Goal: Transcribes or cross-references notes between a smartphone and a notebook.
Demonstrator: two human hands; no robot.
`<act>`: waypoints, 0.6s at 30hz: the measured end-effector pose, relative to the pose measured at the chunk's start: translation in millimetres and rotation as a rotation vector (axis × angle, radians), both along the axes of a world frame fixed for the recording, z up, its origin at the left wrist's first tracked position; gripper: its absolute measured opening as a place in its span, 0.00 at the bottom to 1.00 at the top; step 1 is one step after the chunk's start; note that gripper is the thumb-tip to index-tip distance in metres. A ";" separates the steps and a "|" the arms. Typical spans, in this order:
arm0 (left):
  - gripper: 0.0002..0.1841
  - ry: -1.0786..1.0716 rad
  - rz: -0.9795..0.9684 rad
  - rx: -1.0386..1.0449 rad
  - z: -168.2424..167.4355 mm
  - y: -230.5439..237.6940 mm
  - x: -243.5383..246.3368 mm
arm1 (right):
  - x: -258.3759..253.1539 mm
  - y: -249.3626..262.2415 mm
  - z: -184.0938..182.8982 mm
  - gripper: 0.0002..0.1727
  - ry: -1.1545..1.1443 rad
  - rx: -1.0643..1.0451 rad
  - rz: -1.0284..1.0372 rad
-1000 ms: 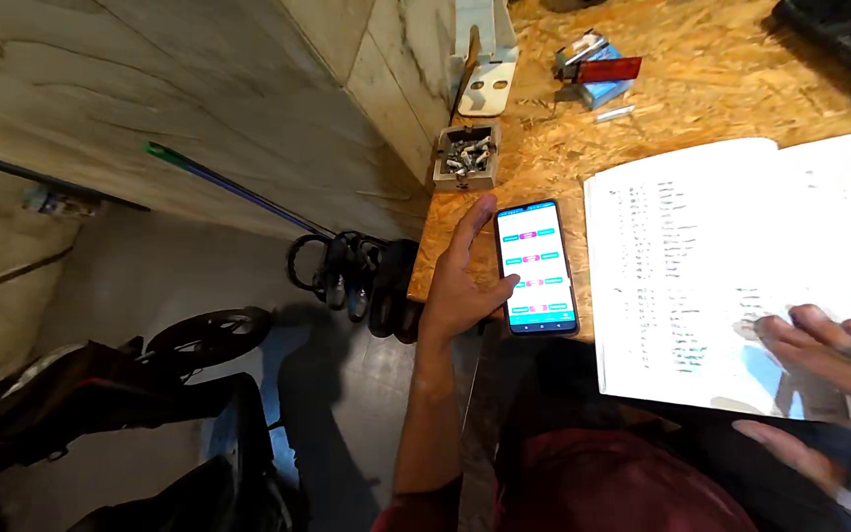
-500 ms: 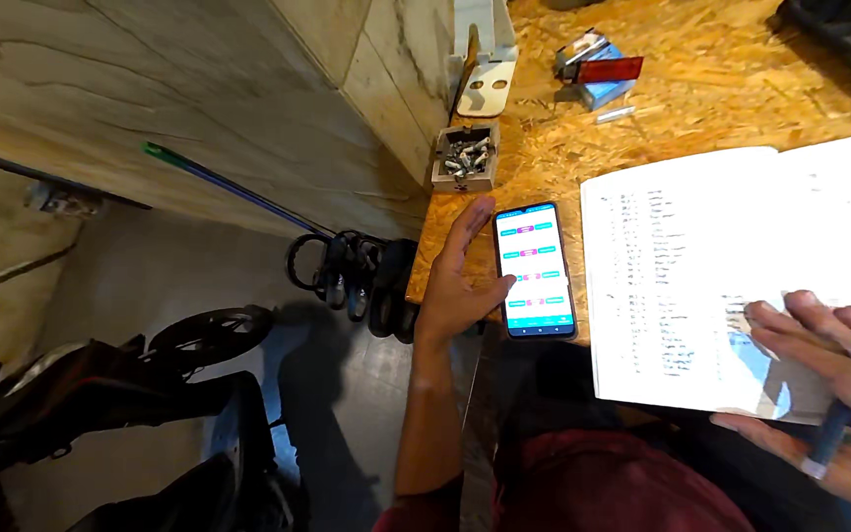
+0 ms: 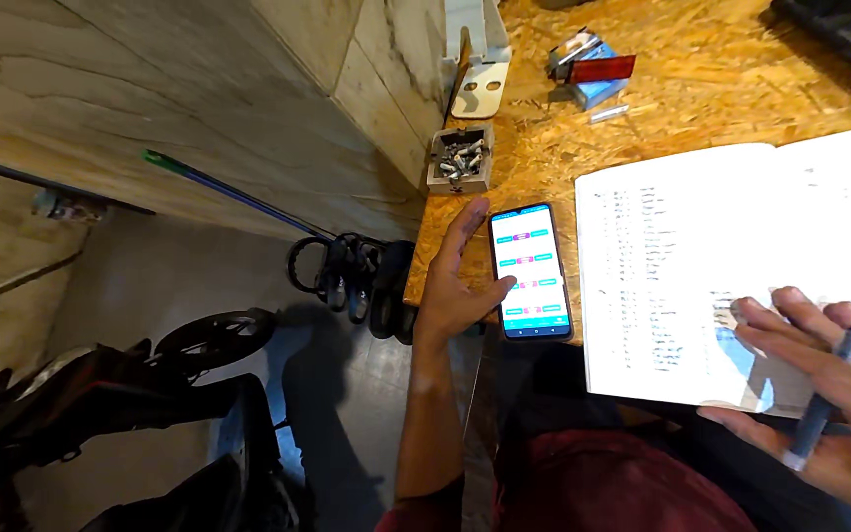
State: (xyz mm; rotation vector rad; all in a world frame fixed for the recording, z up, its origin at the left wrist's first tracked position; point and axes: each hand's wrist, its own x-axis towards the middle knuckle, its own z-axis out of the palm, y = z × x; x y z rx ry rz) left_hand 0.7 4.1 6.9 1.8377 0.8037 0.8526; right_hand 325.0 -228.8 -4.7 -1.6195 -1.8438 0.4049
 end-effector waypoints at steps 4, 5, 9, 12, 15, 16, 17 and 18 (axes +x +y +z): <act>0.53 0.082 0.030 0.011 -1.2 -1.7 2.8 | -1.1 0.2 -1.1 0.45 0.005 0.009 -0.012; 0.51 0.090 0.049 0.013 -1.5 -2.2 3.9 | -1.7 0.1 -0.4 0.45 0.005 0.005 -0.014; 0.40 0.097 0.090 0.041 -1.9 -2.2 6.3 | -4.3 1.0 1.0 0.44 0.000 -0.001 -0.011; 0.45 0.053 0.055 0.011 -0.1 -2.4 4.5 | -5.8 1.8 -2.5 0.44 -0.008 0.021 -0.016; 0.52 0.024 0.016 -0.014 1.2 -1.9 2.6 | -5.9 2.0 -3.9 0.44 -0.020 0.026 -0.022; 0.52 0.021 0.011 -0.015 1.2 -1.9 2.4 | -5.8 1.9 -3.8 0.44 -0.020 0.027 -0.022; 0.53 0.021 0.009 -0.016 1.0 -1.9 2.3 | -6.0 1.9 -3.7 0.44 -0.019 0.030 -0.023; 0.53 0.027 0.010 -0.016 0.8 -1.8 2.4 | -6.1 2.1 -3.5 0.44 -0.018 0.033 -0.024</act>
